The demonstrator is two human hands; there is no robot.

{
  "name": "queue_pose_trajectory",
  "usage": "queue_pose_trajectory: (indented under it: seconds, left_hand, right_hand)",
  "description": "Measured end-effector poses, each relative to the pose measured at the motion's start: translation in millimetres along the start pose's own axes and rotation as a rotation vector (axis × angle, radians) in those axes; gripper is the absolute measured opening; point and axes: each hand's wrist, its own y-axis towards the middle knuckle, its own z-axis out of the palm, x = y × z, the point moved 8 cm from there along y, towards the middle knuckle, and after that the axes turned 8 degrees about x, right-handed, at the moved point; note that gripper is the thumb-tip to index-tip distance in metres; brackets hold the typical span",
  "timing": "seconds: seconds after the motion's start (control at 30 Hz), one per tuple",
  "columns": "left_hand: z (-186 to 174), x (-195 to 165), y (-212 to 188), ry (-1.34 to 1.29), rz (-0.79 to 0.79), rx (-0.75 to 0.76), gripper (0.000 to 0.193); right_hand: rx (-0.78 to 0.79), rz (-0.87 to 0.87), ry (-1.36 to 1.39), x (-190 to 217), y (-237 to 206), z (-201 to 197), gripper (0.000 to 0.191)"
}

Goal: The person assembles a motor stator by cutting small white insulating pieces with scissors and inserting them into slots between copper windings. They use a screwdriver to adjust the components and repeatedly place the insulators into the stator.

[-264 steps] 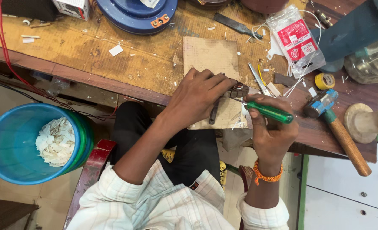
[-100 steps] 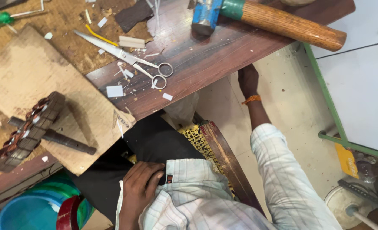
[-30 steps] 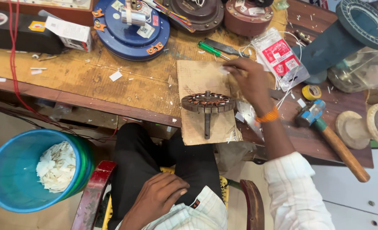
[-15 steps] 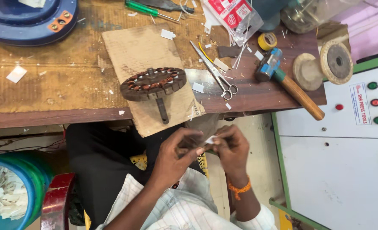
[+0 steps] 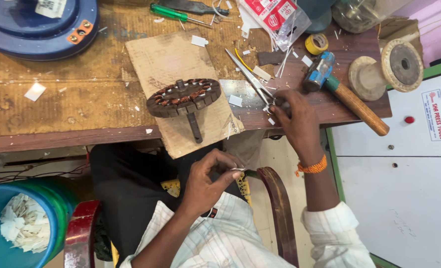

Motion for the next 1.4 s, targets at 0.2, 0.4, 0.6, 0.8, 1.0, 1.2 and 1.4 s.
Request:
queue_pose_trajectory:
  seconds: [0.2, 0.4, 0.6, 0.8, 1.0, 1.2, 1.4]
  left_hand:
    - [-10, 1, 8, 0.150, -0.074, -0.064, 0.031]
    - [7, 4, 33, -0.064, 0.059, 0.023, 0.014]
    - [13, 19, 54, -0.119, -0.138, -0.065, 0.018]
    - [17, 29, 59, -0.074, -0.209, -0.108, 0.018]
    - [15, 21, 55, 0.082, -0.180, -0.111, 0.018]
    - [18, 7, 59, 0.149, -0.075, -0.059, 0.017]
    - [19, 17, 62, 0.091, -0.195, -0.030, 0.016]
  right_hand:
    - [0.125, 0.290, -0.033, -4, -47, -17, 0.046]
    - [0.226, 0.574, 0.668, -55, -89, 12, 0.075]
    - [0.404, 0.453, 1.101, -56, -135, 55, 0.057]
    - [0.799, 0.419, 1.203, -17, -174, 103, 0.082]
    - [0.843, 0.355, 1.192, -8, -175, 94, 0.082]
    - [0.814, 0.519, 1.160, -19, -178, 91, 0.072]
    - [0.808, 0.485, 1.086, -21, -177, 84, 0.079]
